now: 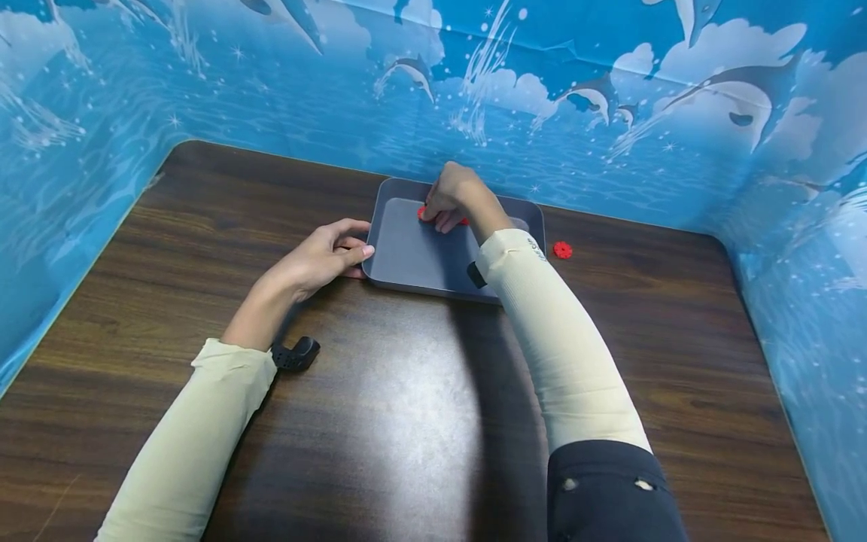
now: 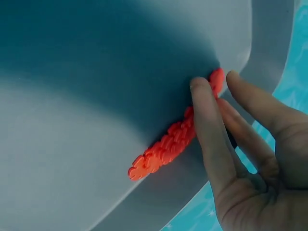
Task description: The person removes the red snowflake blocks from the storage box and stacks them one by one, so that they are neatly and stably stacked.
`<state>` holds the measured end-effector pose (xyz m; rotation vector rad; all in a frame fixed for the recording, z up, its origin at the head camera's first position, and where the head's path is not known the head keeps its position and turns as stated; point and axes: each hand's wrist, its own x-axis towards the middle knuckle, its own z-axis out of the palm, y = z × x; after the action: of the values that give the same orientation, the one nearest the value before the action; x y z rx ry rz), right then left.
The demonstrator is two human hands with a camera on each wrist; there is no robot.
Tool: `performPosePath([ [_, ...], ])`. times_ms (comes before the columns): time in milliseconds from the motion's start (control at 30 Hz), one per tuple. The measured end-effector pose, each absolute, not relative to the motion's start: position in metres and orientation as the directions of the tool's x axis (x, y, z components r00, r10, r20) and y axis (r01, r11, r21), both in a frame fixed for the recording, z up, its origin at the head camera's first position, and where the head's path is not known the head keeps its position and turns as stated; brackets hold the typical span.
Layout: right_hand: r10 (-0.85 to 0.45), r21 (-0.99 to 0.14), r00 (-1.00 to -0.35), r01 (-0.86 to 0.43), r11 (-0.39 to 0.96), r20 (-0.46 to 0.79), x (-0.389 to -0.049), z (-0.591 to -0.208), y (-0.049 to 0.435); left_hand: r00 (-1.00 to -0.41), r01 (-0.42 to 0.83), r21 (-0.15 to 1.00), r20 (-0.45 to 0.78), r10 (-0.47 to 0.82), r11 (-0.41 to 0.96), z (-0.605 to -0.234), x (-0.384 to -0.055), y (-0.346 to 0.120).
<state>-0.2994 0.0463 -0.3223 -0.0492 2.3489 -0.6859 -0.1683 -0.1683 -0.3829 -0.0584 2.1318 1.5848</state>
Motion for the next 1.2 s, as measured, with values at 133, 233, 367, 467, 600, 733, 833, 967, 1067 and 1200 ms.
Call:
performPosePath([
  [133,-0.191,-0.453,-0.816,0.095,0.886,-0.546,-0.299,-0.328,0.041,-0.885,-0.316,0.893,-0.4,0.24,0.322,-0.383,-0.169,-0.167],
  [233,-0.18,-0.42,-0.845,0.058,0.906,-0.504,-0.297,-0.332,0.037,-0.885,-0.319,0.893,-0.401,0.238,0.318,-0.383,-0.17,-0.167],
  [367,-0.169,-0.382,-0.863,0.029,0.924,-0.475,-0.296,-0.335,0.035,-0.885,-0.315,0.894,-0.397,0.241,0.319,-0.382,-0.17,-0.166],
  [467,-0.163,-0.361,-0.868,0.02,0.932,-0.469,-0.296,-0.336,0.034,-0.886,-0.313,0.895,-0.396,0.241,0.317,-0.382,-0.17,-0.167],
  [600,-0.165,-0.355,-0.863,0.018,0.935,-0.478,-0.297,-0.337,0.034,-0.886,-0.316,0.893,-0.399,0.236,0.321,-0.382,-0.17,-0.167],
  [733,-0.168,-0.375,-0.857,0.032,0.926,-0.487,-0.297,-0.337,0.036,-0.886,-0.319,0.892,-0.401,0.232,0.322,-0.383,-0.17,-0.167],
  [833,-0.175,-0.426,-0.85,0.063,0.902,-0.496,-0.297,-0.336,0.039,-0.887,-0.323,0.891,-0.403,0.227,0.319,-0.382,-0.171,-0.166],
  [967,-0.204,-0.524,-0.827,0.125,0.843,-0.524,-0.296,-0.333,0.044,-0.886,-0.326,0.889,-0.406,0.224,0.321,-0.382,-0.171,-0.166],
  [1067,-0.231,-0.591,-0.807,0.173,0.788,-0.544,-0.295,-0.33,0.048,-0.886,-0.324,0.89,-0.405,0.228,0.322,-0.382,-0.17,-0.166],
  [1200,-0.266,-0.649,-0.788,0.211,0.731,-0.555,-0.295,-0.327,0.054,-0.886,-0.322,0.892,-0.403,0.232,0.317,-0.382,-0.17,-0.167],
])
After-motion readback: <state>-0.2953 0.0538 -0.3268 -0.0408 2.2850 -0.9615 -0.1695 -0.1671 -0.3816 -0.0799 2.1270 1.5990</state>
